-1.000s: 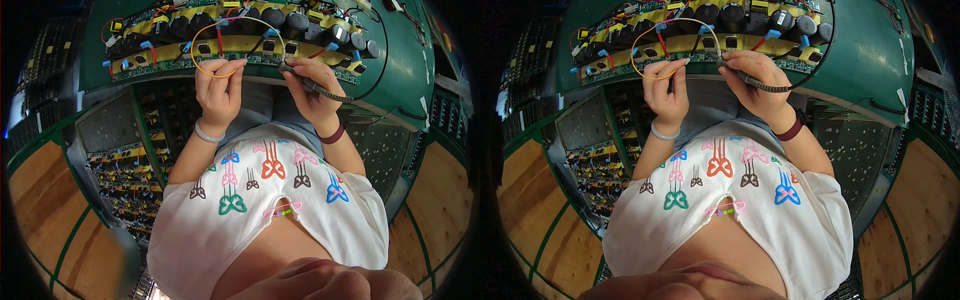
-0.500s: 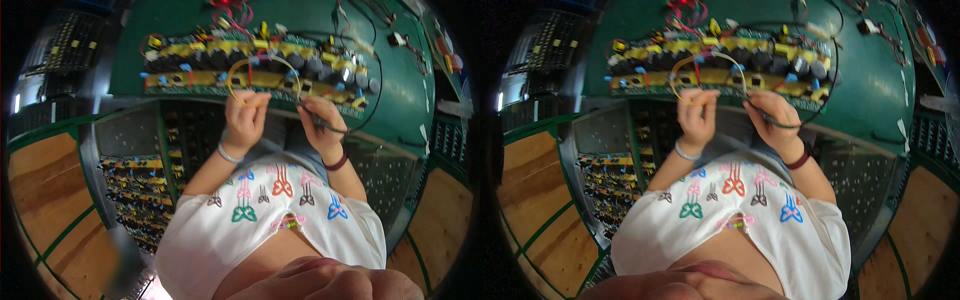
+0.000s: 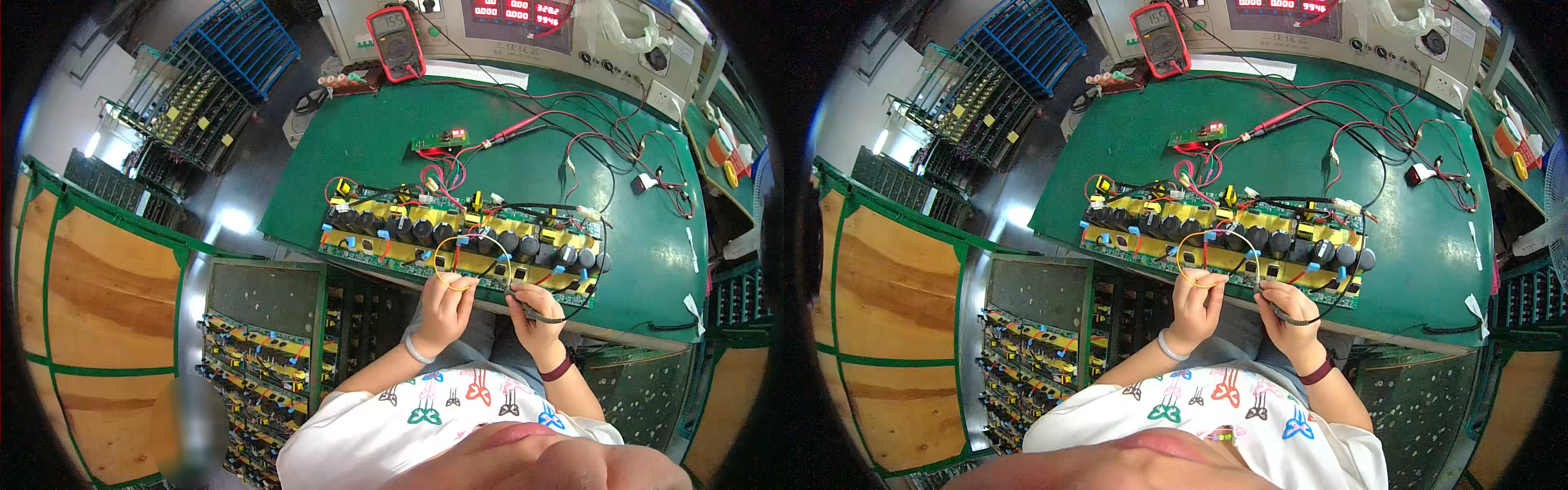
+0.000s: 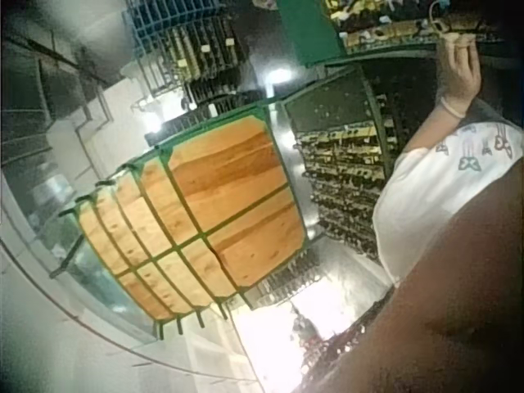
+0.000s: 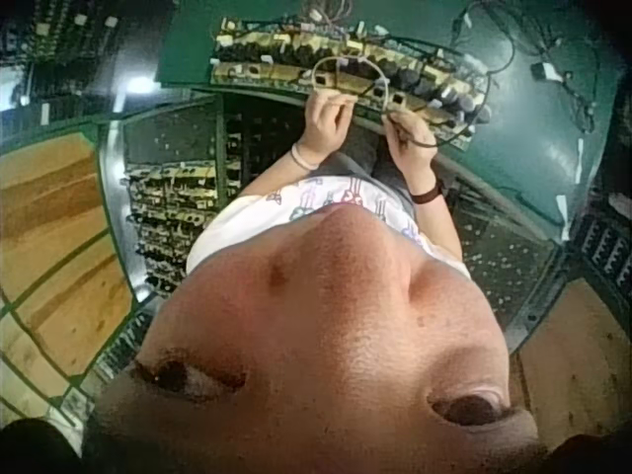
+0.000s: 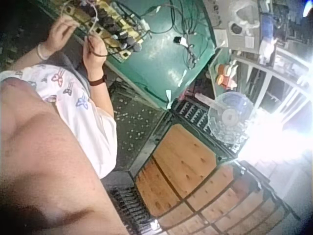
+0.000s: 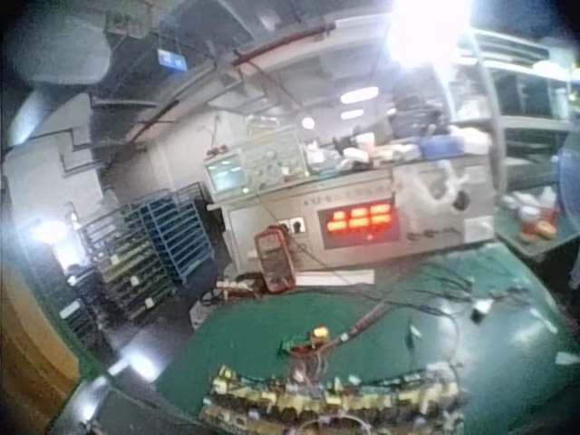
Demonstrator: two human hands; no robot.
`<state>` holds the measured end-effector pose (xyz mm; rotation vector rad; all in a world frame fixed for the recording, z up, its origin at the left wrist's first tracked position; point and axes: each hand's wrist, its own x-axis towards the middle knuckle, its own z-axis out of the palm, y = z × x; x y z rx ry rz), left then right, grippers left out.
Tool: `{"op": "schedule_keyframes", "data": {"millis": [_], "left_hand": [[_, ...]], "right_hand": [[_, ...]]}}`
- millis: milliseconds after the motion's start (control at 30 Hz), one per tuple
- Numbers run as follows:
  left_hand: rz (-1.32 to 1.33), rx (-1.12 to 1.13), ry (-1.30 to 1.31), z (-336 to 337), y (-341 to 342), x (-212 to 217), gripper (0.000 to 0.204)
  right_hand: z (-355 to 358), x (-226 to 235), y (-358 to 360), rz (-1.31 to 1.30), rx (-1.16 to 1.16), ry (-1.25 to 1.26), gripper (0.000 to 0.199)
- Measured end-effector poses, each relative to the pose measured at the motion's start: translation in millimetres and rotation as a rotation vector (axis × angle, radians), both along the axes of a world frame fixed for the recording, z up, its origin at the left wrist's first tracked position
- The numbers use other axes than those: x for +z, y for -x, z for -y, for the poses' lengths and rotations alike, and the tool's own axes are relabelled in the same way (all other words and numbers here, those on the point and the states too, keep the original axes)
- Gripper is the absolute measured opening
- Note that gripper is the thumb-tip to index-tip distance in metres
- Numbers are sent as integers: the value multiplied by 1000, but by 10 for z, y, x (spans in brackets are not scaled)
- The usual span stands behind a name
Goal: Testing and inspecting a power supply circuit board using a multimeter and probe.
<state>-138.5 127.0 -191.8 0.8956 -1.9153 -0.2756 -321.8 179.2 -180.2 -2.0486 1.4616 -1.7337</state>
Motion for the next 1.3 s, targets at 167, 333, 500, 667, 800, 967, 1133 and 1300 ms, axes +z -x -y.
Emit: {"op": "schedule_keyframes", "data": {"millis": [167,333,500,667,800,967,1133,1300], "left_hand": [[-6,-1,27,42,16,4,14],[-3,-1,21,43,16,-11,15],[7,-4,35,25,14,-3,15],[25,-2,51,31,11,-25,14],[45,-7,82,83,0,-82,17],[40,-13,84,111,-3,-95,15],[34,-20,70,91,-10,-164,17],[36,-7,20,73,-4,-163,17]], "right_hand": [[46,-17,7,-28,-10,43,29],[25,-9,-6,5,-4,-11,27],[-42,49,20,-14,20,-41,29],[-109,95,178,-24,24,101,27],[-30,-3,231,-17,-5,113,29],[5,2,237,-57,-59,100,30],[-12,-22,228,-45,-37,101,27],[-4,-33,232,-41,-34,96,28]]}}
